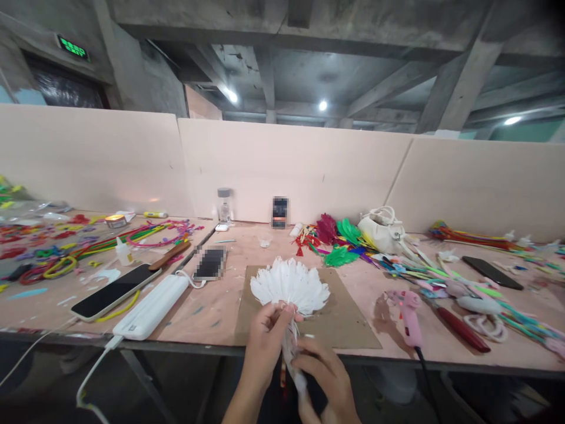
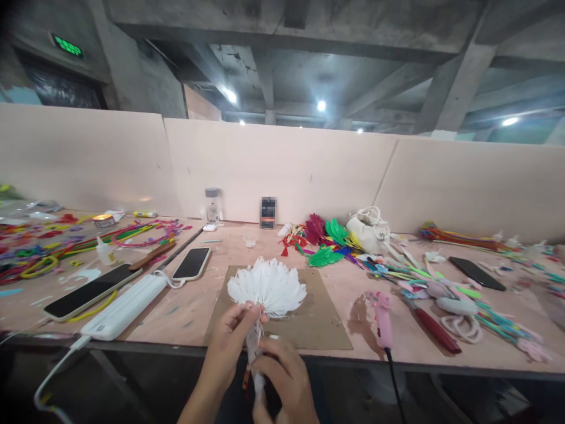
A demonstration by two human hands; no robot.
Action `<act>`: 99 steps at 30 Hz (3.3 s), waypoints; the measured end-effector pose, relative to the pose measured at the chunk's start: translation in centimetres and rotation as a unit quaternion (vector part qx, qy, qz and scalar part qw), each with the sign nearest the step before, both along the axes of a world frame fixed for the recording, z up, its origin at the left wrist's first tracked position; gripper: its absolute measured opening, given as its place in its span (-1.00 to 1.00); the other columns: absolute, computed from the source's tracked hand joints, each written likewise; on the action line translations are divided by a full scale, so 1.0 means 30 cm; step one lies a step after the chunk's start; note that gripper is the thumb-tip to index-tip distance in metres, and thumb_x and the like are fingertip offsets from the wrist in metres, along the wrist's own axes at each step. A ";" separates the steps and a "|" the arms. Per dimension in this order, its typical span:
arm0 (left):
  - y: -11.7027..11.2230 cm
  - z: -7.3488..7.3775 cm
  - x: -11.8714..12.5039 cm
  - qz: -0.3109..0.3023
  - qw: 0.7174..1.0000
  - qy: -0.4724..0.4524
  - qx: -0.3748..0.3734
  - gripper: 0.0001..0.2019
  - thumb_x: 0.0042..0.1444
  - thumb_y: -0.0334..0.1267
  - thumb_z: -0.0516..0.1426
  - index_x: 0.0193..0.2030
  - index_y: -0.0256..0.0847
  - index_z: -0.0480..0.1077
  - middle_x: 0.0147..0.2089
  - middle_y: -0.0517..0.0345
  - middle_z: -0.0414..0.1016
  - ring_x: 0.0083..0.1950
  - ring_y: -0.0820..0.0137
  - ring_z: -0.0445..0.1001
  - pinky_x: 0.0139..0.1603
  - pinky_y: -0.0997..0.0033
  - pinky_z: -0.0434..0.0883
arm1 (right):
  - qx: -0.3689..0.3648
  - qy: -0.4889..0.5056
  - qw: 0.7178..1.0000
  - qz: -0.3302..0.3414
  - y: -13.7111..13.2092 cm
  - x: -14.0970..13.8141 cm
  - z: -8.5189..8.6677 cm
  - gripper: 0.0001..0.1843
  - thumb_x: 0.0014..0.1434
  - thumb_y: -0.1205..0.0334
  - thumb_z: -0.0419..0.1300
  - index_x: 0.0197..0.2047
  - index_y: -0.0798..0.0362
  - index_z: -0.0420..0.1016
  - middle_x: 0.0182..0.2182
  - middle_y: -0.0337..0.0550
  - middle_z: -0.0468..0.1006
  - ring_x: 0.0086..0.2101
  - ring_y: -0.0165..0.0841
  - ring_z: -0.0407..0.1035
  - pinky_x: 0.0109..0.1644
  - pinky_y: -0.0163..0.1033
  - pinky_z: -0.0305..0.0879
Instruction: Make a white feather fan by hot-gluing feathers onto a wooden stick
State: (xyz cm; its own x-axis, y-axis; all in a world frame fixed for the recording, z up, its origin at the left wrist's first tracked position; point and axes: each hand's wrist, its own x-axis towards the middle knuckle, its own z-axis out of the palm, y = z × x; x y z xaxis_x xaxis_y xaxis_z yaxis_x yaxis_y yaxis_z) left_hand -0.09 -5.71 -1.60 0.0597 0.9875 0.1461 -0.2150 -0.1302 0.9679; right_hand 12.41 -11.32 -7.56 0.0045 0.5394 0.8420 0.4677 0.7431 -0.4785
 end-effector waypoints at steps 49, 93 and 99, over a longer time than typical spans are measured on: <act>0.045 -0.024 -0.129 0.095 0.894 0.330 0.287 -0.78 0.34 -0.16 0.12 -0.08 -0.17 0.57 -0.08 -0.04 0.60 0.03 0.12 0.50 0.09 0.03 0.45 | -0.294 -0.071 0.950 0.078 0.433 0.197 0.331 -0.88 0.23 0.23 0.26 -0.33 0.07 0.45 -0.36 -0.09 0.59 -0.30 -0.21 0.53 -0.18 -0.12 0.47; 0.128 -0.020 -0.090 0.005 0.731 0.566 0.381 -0.81 0.07 -0.27 0.22 -0.14 -0.15 0.39 -0.03 0.01 0.56 0.28 -0.04 0.30 0.23 -0.07 0.20 | -0.444 -0.224 0.862 0.094 0.959 0.189 0.194 -0.82 0.34 0.21 0.30 -0.08 0.15 0.51 -0.21 -0.18 0.55 -0.31 -0.38 0.48 -0.27 -0.26 0.49; 0.125 -0.023 -0.093 0.007 0.734 0.563 0.379 -0.80 0.08 -0.25 0.23 -0.14 -0.16 0.40 -0.02 0.01 0.56 0.24 -0.03 0.32 0.24 -0.08 0.20 | -0.419 -0.203 0.876 0.129 0.992 0.196 0.160 -0.83 0.35 0.21 0.30 -0.11 0.15 0.52 -0.20 -0.17 0.57 -0.25 -0.34 0.51 -0.16 -0.17 0.52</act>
State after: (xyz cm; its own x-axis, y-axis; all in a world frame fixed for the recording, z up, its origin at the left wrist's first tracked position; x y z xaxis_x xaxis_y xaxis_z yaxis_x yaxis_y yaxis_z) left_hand -2.87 -1.96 -2.28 0.5550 0.6497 0.5195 0.6728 -0.7178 0.1791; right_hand 18.28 18.43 -2.76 -0.4166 0.9074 0.0552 0.5934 0.3174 -0.7397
